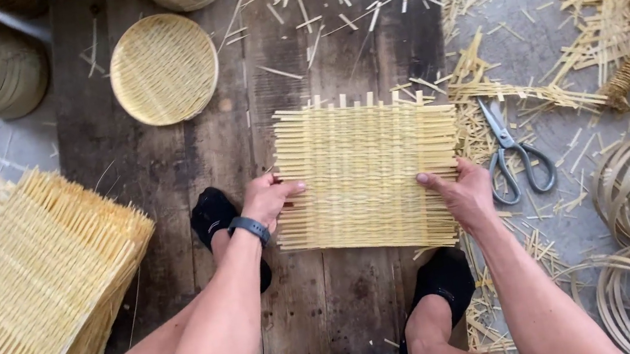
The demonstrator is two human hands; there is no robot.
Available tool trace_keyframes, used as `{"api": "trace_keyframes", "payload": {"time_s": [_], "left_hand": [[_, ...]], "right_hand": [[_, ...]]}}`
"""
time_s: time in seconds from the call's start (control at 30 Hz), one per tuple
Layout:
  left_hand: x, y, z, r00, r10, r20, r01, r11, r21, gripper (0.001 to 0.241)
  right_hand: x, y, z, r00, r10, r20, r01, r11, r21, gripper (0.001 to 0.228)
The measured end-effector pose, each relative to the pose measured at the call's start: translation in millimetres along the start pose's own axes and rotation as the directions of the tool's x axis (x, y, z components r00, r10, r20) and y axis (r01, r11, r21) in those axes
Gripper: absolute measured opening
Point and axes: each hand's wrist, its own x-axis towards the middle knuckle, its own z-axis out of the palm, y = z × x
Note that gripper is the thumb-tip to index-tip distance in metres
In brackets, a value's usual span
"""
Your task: The person sits on a low stool and assembles round bamboo trays: they lay a square woven bamboo mat over a round wooden mold, fold and press the mat edges down around the rim, trim the excess bamboo strips with scissors, and set the finished tray on a stack before starting the next one.
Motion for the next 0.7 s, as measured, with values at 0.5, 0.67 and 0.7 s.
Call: {"api": "trace_keyframes", "payload": {"time_s": [0.5, 0.67, 0.7], "left_hand": [[-33.8, 15.4, 9.7, 0.989, 0.099, -0.109, -0.091, 0.993, 0.075, 0.057], [-50.2, 26.9, 1.4, 0.904, 0.260, -0.339, -0.164, 0.943, 0.288, 0.078], [-57.4, 33.5, 1.2, 0.882, 0.227, -0.413, -0.103, 0.948, 0.301, 0.080]], "right_hand": [[21.3, 79.8, -230.9, 0.670, -0.043, -0.741, -0.259, 0.922, -0.288, 0.045], [57.9, 142.2, -278.2, 0.672, 0.053, -0.738, -0.322, 0.919, -0.227, 0.053], [66.4, 155.9, -284.6, 0.670, 0.058, -0.740, -0.297, 0.935, -0.195, 0.051]]}}
